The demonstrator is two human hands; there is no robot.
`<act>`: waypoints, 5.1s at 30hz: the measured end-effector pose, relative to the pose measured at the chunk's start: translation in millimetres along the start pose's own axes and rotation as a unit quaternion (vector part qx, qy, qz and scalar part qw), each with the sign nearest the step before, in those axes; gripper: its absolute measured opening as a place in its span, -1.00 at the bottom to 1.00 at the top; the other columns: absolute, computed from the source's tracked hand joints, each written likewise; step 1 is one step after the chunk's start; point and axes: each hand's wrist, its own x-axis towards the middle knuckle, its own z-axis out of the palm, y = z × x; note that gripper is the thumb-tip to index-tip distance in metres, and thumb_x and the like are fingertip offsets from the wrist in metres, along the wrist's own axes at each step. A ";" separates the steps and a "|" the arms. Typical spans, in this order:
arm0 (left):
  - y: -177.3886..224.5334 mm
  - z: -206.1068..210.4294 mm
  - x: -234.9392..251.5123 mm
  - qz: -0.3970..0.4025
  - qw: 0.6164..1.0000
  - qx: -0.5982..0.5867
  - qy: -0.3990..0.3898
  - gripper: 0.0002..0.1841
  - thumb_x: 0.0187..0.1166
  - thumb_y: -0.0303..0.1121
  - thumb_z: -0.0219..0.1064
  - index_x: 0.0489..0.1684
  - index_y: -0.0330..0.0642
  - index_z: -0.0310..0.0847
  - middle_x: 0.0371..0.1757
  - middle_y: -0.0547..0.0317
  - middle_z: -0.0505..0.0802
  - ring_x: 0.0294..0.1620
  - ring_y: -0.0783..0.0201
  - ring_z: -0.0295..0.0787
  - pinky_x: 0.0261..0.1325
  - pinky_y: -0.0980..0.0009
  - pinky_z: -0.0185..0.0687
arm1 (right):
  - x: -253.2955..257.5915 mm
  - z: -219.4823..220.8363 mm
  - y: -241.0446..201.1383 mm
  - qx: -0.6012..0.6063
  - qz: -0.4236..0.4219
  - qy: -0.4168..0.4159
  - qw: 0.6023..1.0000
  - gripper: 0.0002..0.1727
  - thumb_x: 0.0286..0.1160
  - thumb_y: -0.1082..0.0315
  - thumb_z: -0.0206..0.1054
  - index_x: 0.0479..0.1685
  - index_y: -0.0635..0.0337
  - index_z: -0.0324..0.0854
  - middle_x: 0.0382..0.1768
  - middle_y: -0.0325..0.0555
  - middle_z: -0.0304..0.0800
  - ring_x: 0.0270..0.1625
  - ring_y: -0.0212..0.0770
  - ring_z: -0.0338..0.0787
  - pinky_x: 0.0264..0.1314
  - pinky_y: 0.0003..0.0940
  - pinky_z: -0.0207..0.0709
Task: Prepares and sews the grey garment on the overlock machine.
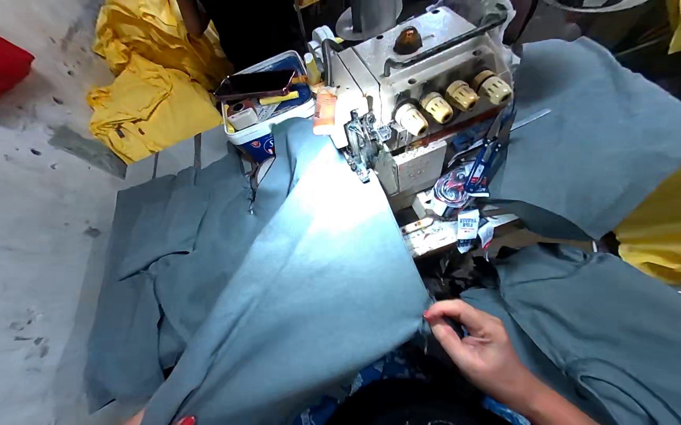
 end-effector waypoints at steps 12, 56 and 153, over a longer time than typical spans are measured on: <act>55.7 -42.5 84.1 0.011 0.996 0.062 0.069 -0.73 0.35 -0.50 0.41 -0.01 -0.35 0.61 -0.22 0.54 0.85 -0.14 0.76 0.77 0.09 0.59 0.74 | 115.2 29.1 12.5 0.083 -0.011 0.027 0.996 -0.85 0.43 0.56 0.24 -0.18 0.40 0.70 -0.19 -0.23 0.84 -0.09 -0.70 0.74 0.10 -0.74 0.63; 75.3 217.2 164.2 0.487 0.843 0.127 0.191 -0.83 0.60 -0.44 0.33 -0.15 -0.21 0.89 -0.20 -0.02 0.89 -0.05 0.19 0.83 0.20 0.42 0.66 | 76.4 23.0 -0.9 0.104 0.144 -0.096 0.979 -0.77 0.63 0.44 0.19 -0.18 0.39 0.76 -0.25 -0.20 0.71 -0.25 -0.64 0.68 -0.11 -0.76 0.59; 153.4 146.3 252.8 0.468 0.827 0.295 0.099 -0.62 0.52 -0.52 0.22 0.19 -0.05 0.86 0.34 0.13 0.86 0.34 -0.07 0.81 0.21 -0.25 0.64 | 149.6 54.5 -4.1 -0.009 0.083 0.118 0.989 -0.74 0.47 0.39 0.34 -0.51 0.40 0.72 -0.39 -0.01 0.73 -0.30 -0.36 0.70 -0.16 -0.48 0.57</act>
